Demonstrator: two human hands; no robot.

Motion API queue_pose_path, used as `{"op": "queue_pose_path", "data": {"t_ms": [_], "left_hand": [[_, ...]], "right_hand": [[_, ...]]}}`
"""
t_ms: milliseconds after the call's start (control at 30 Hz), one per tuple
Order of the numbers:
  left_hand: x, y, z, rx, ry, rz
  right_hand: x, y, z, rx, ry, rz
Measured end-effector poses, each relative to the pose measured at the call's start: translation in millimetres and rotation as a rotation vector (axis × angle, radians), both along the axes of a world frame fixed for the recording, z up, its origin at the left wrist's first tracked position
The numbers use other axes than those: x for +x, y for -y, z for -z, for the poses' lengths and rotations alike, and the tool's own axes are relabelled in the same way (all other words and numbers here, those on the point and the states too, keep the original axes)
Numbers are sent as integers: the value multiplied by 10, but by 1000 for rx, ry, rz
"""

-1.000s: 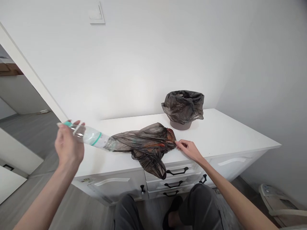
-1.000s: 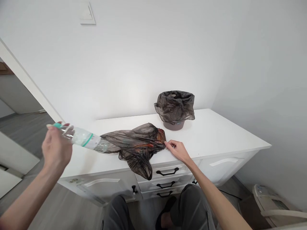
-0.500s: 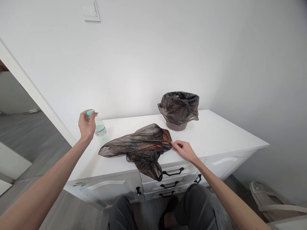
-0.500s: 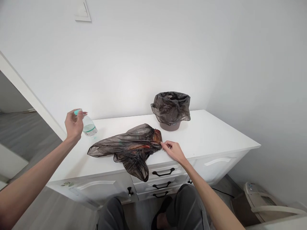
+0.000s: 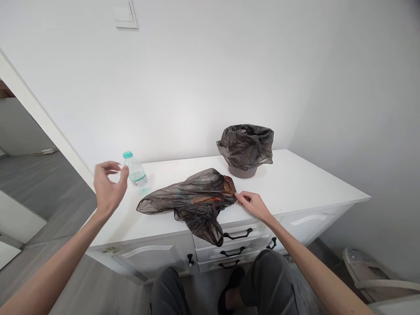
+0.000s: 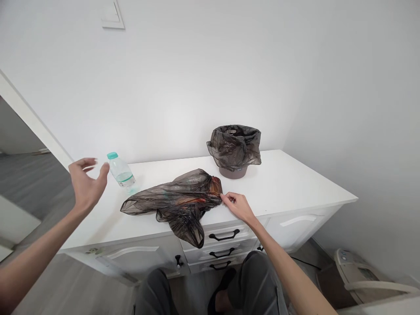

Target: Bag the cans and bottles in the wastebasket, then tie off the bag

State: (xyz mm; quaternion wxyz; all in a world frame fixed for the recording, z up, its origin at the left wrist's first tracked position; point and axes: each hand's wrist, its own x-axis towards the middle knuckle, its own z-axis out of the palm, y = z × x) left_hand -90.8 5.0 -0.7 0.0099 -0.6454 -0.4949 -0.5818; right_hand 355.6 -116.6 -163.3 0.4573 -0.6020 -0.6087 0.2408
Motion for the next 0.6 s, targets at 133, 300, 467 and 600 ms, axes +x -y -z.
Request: {"op": "queue_pose_path", "data": {"t_ms": [133,300,467,600], "left_hand": [[173,528,104,-324,-366,325],[335,744,391,-507,-691,632],[499,637,669,-404,-682,501],[762,578,754,-402,-595,517]], "right_hand": [[10,7,2,-6,9,0],[5,12,-6,-4,-7,-1],[18,-5,22,-1,-8,12],[21,-8,24,-4,-16,6]]}}
